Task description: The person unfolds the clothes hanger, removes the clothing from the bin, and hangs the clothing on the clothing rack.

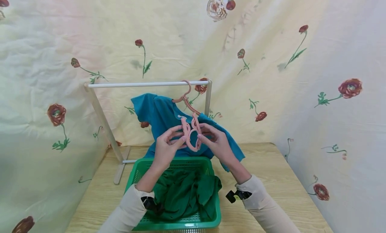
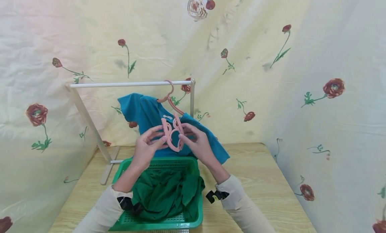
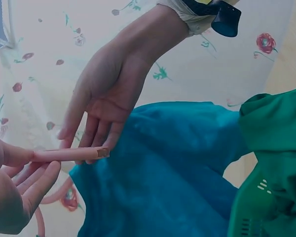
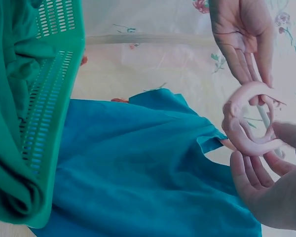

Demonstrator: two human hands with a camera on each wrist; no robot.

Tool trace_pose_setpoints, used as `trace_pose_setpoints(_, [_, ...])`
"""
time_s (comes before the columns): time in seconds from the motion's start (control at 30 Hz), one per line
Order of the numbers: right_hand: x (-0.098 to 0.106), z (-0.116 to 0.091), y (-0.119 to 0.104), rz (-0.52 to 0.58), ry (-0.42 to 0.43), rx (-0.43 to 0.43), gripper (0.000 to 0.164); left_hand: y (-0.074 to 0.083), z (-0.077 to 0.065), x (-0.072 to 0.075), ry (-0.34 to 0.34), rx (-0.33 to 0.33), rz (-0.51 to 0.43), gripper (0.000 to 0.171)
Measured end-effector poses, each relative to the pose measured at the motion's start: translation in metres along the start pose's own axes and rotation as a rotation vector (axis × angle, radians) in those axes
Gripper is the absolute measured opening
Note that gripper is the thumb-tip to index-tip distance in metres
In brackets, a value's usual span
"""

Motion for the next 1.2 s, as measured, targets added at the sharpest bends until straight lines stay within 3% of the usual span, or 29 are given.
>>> trace_pose_setpoints(0.27, [0.006, 0.001, 0.001, 0.039, -0.012, -0.022, 0.035, -0.002, 0.003, 0.008, 0.021, 0.055, 0.004, 0.039])
trace_pose_setpoints(0.7, [0.005, 0.002, 0.001, 0.188, -0.05, -0.154, 0.04, -0.005, 0.012, 0.013, -0.038, 0.138, 0.032, 0.043])
trace_pose_setpoints(1.2, [-0.002, -0.002, 0.004, 0.201, -0.086, -0.217, 0.041, -0.008, 0.011, 0.018, -0.083, 0.153, 0.089, 0.044])
Point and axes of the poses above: each hand's wrist, its own z-axis towards the middle knuckle, its own x-axis out of the back of the hand, y = z × x, the point moved 6 cm from there along z, towards the middle knuckle, and after that the axes turned 15 degrees about y, right-handed, at the moved point
